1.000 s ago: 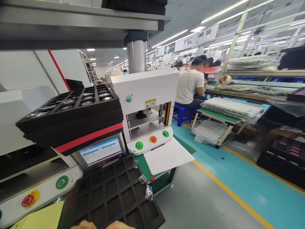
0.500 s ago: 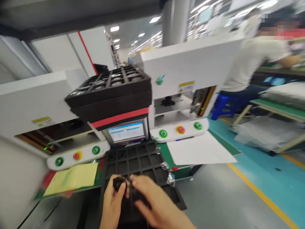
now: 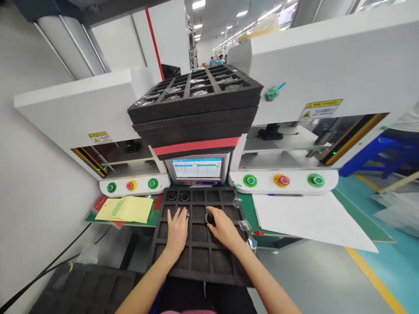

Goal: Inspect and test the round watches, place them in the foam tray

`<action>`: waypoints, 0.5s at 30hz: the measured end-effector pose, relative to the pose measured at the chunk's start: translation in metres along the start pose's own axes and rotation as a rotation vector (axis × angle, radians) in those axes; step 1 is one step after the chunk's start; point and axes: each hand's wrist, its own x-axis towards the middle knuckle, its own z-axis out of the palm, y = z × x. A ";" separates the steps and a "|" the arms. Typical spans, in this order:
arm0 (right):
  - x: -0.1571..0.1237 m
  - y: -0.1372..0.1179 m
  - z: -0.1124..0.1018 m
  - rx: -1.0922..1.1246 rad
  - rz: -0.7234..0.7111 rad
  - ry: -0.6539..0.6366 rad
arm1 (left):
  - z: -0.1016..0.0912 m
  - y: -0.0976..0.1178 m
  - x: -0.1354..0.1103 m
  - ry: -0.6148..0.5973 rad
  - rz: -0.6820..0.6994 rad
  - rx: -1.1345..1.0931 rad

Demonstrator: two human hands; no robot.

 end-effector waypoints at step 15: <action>-0.006 0.018 0.030 0.291 0.119 0.073 | -0.009 -0.030 0.022 -0.185 0.187 0.251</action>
